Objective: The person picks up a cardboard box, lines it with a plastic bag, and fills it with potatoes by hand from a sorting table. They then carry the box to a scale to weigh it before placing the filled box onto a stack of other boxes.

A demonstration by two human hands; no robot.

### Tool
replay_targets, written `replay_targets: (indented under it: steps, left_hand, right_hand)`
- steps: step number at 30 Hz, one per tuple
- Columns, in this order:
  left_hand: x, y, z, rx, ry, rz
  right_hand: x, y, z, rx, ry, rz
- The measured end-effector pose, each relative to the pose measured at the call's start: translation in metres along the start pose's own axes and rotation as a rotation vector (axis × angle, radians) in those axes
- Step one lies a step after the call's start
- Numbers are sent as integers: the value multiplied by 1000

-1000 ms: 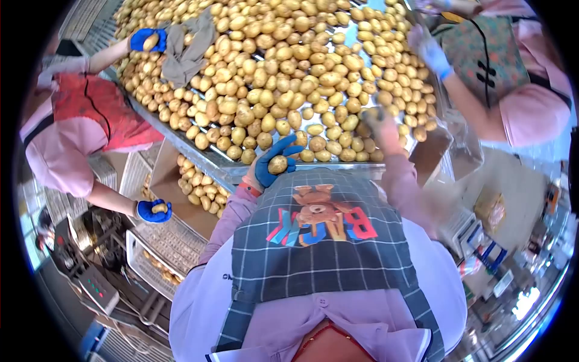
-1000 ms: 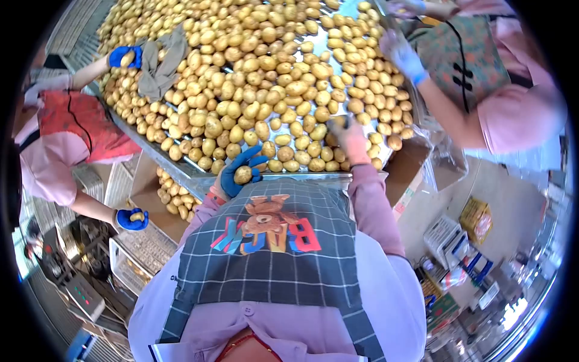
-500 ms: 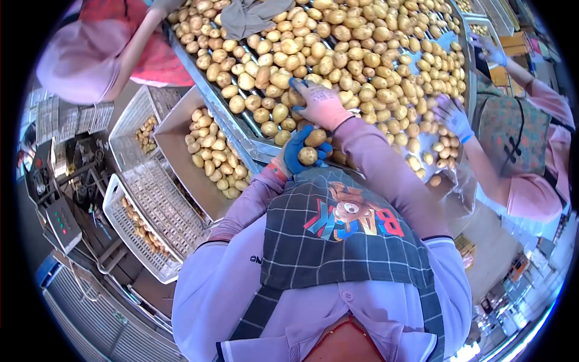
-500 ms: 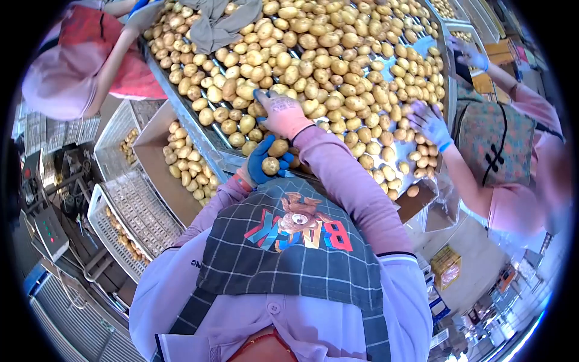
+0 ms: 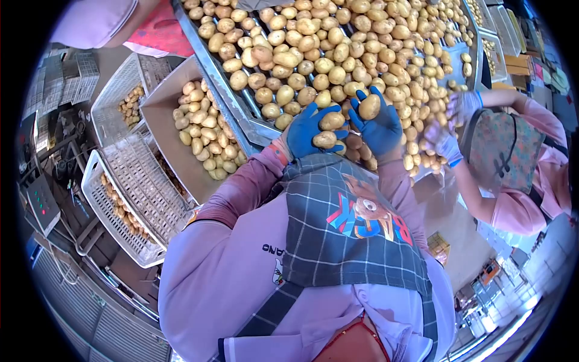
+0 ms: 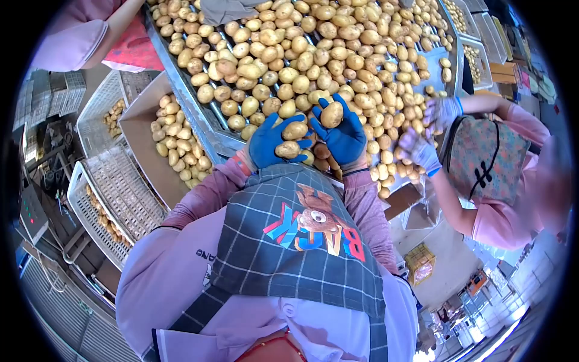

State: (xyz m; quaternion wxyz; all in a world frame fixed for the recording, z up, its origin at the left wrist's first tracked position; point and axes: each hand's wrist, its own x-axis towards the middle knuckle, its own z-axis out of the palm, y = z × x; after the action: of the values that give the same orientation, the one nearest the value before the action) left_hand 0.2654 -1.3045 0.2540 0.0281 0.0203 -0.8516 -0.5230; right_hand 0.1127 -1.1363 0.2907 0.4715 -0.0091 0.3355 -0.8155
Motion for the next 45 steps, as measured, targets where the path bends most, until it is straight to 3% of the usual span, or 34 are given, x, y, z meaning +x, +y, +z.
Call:
replay_targets:
  steps: [1, 3, 7, 9, 10, 13, 14, 17, 20, 23, 25, 30, 31, 36, 38, 39, 41, 43, 44, 45]
  left_hand:
    - [0, -4, 3, 18, -10, -11]
    - [2, -4, 4, 53, -29, -31]
    - [1, 2, 0, 340, -7, 146]
    - [2, 3, -2, 273, -34, 83]
    - [2, 6, -5, 273, -34, 83]
    - [6, 7, -7, 133, -167, -114]
    - [6, 4, 0, -506, -143, -232]
    - [0, -3, 3, -455, -147, -136]
    - [1, -3, 8, -1687, -112, -383]
    - [1, 1, 2, -1711, -125, -377]
    - [2, -1, 5, -1667, -132, -363]
    - [2, -10, 9, -1501, -182, -320]
    - [2, -7, 9, -1612, -131, -329]
    - [4, 20, -9, -1754, -109, -323]
    - [2, 2, 4, -2055, -280, -384]
    - [1, -5, 10, -2051, -296, -384]
    - [-1, -21, 20, -1976, -226, -481]
    - [-2, -35, 29, -1898, -225, -483]
    - [-2, -43, 32, -1249, -273, -293]
    - [-2, -44, 30, -925, -293, -193]
  right_hand:
    - [-5, 0, -3, 311, 22, 54]
    - [-12, 2, -1, 356, 18, 49]
    - [-15, 10, 4, 314, 81, 55]
    - [-16, 7, 21, 338, 68, 59]
    - [-17, 3, 32, -267, 84, 40]
    - [-19, 1, 21, -615, -166, -56]
    - [-20, -3, 28, -640, -114, -36]
    - [-14, -10, 32, -653, 23, -44]
    - [-8, -8, 18, -603, 111, -91]
    - [-9, -1, 1, -498, 138, -117]
    - [-12, 4, -9, -323, 221, -32]
    - [-14, 17, -16, -252, 221, 1]
    - [-15, 18, -16, -251, 222, -3]
    - [-17, 17, 23, -861, 278, -11]
    - [-15, 26, 44, -1208, 83, -89]
    - [-14, 27, 54, -1420, -18, -120]
    - [-7, 37, 46, -1688, -126, -155]
    - [-8, 28, 54, -1649, -83, -80]
    - [-12, 21, 53, -1664, -20, -145]
    - [-16, 14, 50, -1678, 42, -209]
